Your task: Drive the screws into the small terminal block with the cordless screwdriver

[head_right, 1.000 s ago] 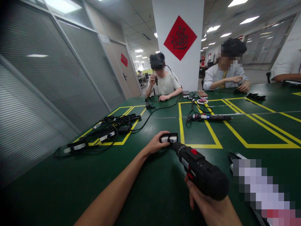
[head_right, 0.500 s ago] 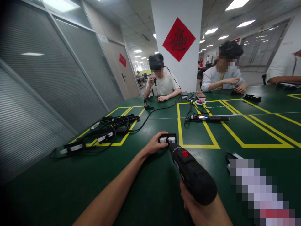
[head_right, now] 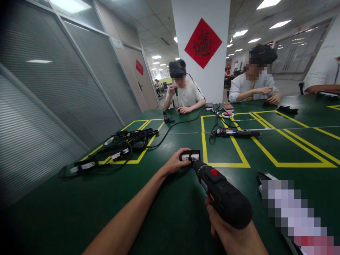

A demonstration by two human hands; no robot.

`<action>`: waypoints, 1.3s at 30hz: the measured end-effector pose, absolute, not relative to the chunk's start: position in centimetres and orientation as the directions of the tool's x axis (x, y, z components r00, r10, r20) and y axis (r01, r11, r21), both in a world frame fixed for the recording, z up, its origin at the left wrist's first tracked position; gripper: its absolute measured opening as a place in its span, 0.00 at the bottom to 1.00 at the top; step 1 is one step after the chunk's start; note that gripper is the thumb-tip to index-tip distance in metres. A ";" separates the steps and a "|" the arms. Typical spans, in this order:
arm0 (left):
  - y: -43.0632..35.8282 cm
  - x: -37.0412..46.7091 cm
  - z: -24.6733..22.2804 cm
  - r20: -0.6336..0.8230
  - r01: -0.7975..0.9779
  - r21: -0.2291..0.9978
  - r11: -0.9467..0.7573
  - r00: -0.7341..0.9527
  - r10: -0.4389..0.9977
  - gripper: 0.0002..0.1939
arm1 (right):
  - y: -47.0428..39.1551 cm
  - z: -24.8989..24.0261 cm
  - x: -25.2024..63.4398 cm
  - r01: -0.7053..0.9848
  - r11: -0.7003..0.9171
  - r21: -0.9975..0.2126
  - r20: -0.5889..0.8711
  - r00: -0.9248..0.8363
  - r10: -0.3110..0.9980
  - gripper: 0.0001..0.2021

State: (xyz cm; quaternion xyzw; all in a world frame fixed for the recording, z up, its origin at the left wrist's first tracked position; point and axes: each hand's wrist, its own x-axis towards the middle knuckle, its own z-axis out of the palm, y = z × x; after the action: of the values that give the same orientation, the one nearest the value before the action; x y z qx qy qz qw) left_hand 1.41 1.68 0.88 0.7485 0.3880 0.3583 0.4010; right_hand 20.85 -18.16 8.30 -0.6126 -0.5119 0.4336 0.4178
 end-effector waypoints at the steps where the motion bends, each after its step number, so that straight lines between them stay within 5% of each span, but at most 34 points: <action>1: 1.7 1.4 0.9 0.223 0.291 0.880 -0.375 0.443 0.868 0.28 | -18.2 8.8 21.0 0.292 -0.117 -0.949 -0.097 0.080 0.992 0.08; 7: 1.8 1.3 0.6 0.219 0.280 0.887 -0.367 0.444 0.869 0.28 | -18.5 9.1 21.2 0.437 -0.049 -0.898 -0.061 -0.014 0.998 0.22; 39: 1.9 1.3 0.7 0.229 0.281 0.878 -0.386 0.462 0.857 0.27 | -18.5 8.7 21.4 0.379 -0.120 -0.918 -0.136 -0.015 0.991 0.21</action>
State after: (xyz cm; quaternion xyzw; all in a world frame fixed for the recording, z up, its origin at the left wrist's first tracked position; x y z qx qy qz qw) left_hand 1.34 1.86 0.66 0.7529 0.3780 0.3553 0.4050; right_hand 21.43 -18.48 8.69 -0.6080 -0.5632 0.4363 0.3505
